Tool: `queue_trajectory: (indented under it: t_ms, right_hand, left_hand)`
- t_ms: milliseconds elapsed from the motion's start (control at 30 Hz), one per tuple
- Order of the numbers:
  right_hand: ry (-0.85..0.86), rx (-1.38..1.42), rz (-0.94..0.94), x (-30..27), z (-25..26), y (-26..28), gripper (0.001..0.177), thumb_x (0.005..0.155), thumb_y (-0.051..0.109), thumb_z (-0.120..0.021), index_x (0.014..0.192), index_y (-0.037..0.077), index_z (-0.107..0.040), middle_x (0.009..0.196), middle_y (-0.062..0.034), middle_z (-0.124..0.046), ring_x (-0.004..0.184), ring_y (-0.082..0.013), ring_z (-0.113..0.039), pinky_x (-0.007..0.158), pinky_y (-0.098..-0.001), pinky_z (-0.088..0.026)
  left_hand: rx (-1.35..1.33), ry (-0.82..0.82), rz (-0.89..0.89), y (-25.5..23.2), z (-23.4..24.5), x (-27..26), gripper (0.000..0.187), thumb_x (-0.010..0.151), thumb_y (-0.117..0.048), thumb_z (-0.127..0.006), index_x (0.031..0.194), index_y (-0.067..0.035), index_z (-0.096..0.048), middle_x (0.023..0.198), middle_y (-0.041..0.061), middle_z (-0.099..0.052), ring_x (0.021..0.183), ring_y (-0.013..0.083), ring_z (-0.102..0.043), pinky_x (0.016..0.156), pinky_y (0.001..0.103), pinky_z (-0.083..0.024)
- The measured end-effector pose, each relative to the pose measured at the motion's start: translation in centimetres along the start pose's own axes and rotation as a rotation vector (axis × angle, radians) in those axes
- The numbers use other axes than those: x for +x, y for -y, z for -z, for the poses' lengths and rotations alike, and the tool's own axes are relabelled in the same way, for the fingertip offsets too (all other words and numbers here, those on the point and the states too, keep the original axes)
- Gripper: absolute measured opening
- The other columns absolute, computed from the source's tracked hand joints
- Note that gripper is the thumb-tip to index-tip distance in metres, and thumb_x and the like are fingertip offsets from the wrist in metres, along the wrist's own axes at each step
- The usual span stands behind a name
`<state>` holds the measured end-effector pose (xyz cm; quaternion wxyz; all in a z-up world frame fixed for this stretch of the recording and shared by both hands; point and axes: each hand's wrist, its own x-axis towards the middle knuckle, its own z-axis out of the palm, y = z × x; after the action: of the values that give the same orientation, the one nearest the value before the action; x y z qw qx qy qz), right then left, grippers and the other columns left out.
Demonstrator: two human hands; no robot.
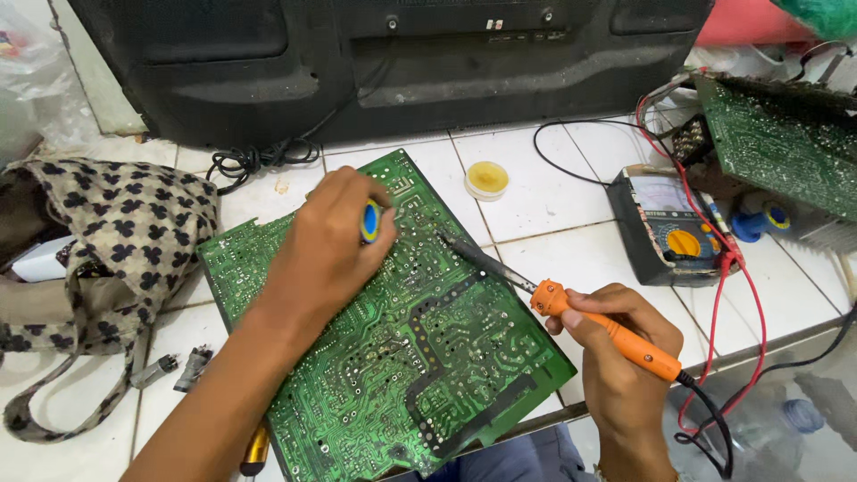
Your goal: The person is soldering a green circuit board using a soldering iron and solder wire. They apply solder to various points on the board while holding the solder wire with their left hand and the iron with their right hand.
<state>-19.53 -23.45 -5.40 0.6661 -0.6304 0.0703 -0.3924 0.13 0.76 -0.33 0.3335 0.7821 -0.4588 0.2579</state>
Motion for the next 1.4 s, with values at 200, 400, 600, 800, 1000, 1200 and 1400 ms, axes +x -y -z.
queue_trajectory:
  t_ms: [200,400,600,800,1000,1200,1400]
  right_hand:
    - [-0.026,-0.079,0.019,-0.7,-0.1,0.7,0.008,0.09,-0.003,-0.073,0.097,-0.006,-0.074,0.081,-0.0155,-0.061,0.063,-0.033,-0.07,0.071,-0.0354,-0.065]
    - [-0.008,-0.066,0.028,-1.1,0.9,0.5,0.008,0.091,-0.004,-0.072,0.099,-0.005,-0.074,0.082,-0.0153,-0.06,0.064,-0.033,-0.07,0.072,-0.037,-0.065]
    - [-0.04,-0.043,0.033,-1.4,0.3,0.4,0.008,0.09,-0.003,-0.074,0.097,-0.006,-0.074,0.084,-0.0153,-0.061,0.066,-0.0322,-0.067,0.068,-0.0356,-0.066]
    - [-0.025,-0.032,-0.003,-1.4,0.8,0.6,0.007,0.089,-0.005,-0.074,0.095,-0.006,-0.074,0.08,-0.0167,-0.061,0.065,-0.0331,-0.071,0.067,-0.0345,-0.064]
    - [-0.066,0.02,-0.044,-1.7,1.2,0.0,0.005,0.088,-0.003,-0.075,0.092,-0.006,-0.073,0.081,-0.0175,-0.064,0.066,-0.0338,-0.073,0.066,-0.0364,-0.063]
    - [-0.112,-0.186,0.085,-2.4,1.2,-1.3,0.011,0.081,0.002,-0.081,0.089,-0.003,-0.075,0.074,-0.0176,-0.073,0.069,-0.0235,-0.078,0.09,-0.0289,-0.066]
    - [-0.122,-0.242,-0.053,-2.5,2.1,-1.7,0.016,0.073,-0.006,-0.087,0.088,-0.003,-0.083,0.085,-0.019,-0.08,0.078,-0.021,-0.077,0.071,-0.0249,-0.06]
  left_hand:
    - [-0.066,-0.038,0.05,0.1,0.9,-0.6,0.011,0.1,0.002,-0.073,0.104,-0.001,-0.063,0.098,0.014,-0.063,0.091,0.0292,-0.059,0.08,0.042,-0.047]
    - [-0.058,-0.069,0.068,-0.1,1.7,-1.0,0.009,0.101,0.0,-0.072,0.103,-0.001,-0.063,0.095,0.013,-0.062,0.087,0.0273,-0.059,0.079,0.04,-0.047]
    - [-0.052,-0.086,0.092,0.9,2.5,-1.4,0.012,0.099,-0.002,-0.078,0.103,-0.001,-0.067,0.095,0.013,-0.065,0.086,0.0257,-0.062,0.078,0.039,-0.048]
    - [-0.016,0.021,0.217,1.7,2.8,-2.2,0.011,0.096,-0.008,-0.079,0.101,-0.006,-0.069,0.096,0.009,-0.073,0.088,0.0244,-0.069,0.083,0.039,-0.051]
    - [0.051,0.094,0.215,1.7,2.1,-2.6,0.016,0.097,-0.019,-0.082,0.105,-0.009,-0.072,0.098,0.007,-0.078,0.09,0.0248,-0.074,0.085,0.04,-0.055]
    - [0.151,0.122,0.162,1.5,1.6,-2.6,0.033,0.088,-0.037,-0.09,0.105,-0.011,-0.077,0.101,0.006,-0.078,0.096,0.0265,-0.067,0.081,0.045,-0.049]
    - [0.022,0.153,0.244,1.7,1.6,-2.8,0.037,0.087,-0.036,-0.089,0.11,-0.011,-0.075,0.099,0.004,-0.075,0.097,0.0228,-0.067,0.087,0.04,-0.054]
